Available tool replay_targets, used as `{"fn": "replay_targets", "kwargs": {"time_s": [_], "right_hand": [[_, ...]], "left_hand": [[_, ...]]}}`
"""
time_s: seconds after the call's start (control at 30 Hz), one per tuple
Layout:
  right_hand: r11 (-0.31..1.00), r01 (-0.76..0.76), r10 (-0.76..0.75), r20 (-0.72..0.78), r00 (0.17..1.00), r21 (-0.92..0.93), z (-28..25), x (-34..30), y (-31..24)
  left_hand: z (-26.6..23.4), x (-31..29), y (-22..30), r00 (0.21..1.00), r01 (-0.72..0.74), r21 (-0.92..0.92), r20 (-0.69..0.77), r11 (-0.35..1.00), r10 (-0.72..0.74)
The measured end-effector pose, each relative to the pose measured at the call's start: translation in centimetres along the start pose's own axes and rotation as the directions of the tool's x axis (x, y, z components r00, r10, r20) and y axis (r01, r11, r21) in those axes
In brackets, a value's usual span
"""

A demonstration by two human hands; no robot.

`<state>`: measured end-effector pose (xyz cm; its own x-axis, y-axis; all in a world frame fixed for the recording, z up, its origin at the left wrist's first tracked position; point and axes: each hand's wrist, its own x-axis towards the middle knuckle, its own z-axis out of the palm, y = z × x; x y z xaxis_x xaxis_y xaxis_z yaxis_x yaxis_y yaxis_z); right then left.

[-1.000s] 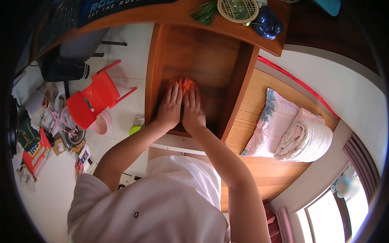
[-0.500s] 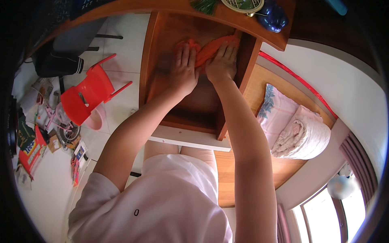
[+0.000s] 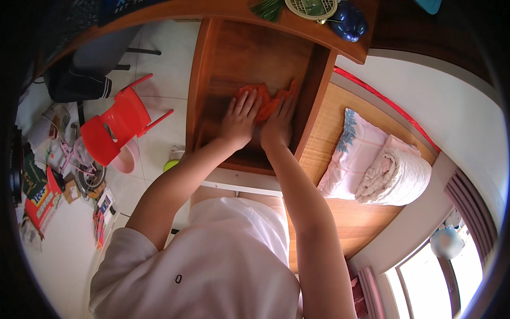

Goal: The person removes various items from a wooden desk drawer, including an abacus, a yellow cloth, a blue mask, a yellow toy, a pink cord, a white cord, a pink mask, a blue ball, a small fan, pens, a plastic bag, and a white plug. They then wipe the inside of the empty drawer with an orange cloth.

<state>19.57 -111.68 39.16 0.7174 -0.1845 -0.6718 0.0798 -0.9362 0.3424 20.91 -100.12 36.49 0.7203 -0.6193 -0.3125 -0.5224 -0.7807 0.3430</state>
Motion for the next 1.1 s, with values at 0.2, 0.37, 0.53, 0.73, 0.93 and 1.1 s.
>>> {"fn": "replay_targets", "kwargs": {"time_s": [0.2, 0.37, 0.53, 0.73, 0.93, 1.1], "right_hand": [[0.991, -0.014, 0.007, 0.056, 0.998, 0.131, 1.1, -3.9, -1.5], [0.805, -0.111, 0.010, 0.174, 0.985, 0.583, 1.4, -6.3, -1.6], [0.696, -0.188, -0.049, 0.308, 0.950, 0.693, 2.1, -7.0, -1.1], [0.635, -0.234, -0.094, 0.374, 0.923, 0.736, 3.1, -6.8, -0.7], [0.558, -0.137, -0.261, 0.329, 0.908, 0.818, 1.4, -6.2, 0.2], [0.648, -0.179, -0.184, 0.381, 0.906, 0.740, 1.5, -5.6, -1.8]], "left_hand": [[0.6, -3.0, 1.0, 0.982, -0.126, -0.060, 0.133, 0.990, 0.133], [0.3, -4.1, 1.3, 0.953, -0.220, -0.066, 0.198, 0.973, 0.229], [-1.4, -4.1, 1.8, 0.866, -0.211, -0.263, 0.397, 0.941, 0.305], [-2.6, -3.0, 1.9, 0.636, 0.212, -0.414, 0.746, 0.886, 0.196], [-4.2, -2.6, 0.8, 0.598, 0.176, -0.290, 0.790, 0.941, 0.132], [-6.2, -3.3, -2.0, 0.549, -0.008, 0.025, 0.835, 1.000, -0.016]]}}
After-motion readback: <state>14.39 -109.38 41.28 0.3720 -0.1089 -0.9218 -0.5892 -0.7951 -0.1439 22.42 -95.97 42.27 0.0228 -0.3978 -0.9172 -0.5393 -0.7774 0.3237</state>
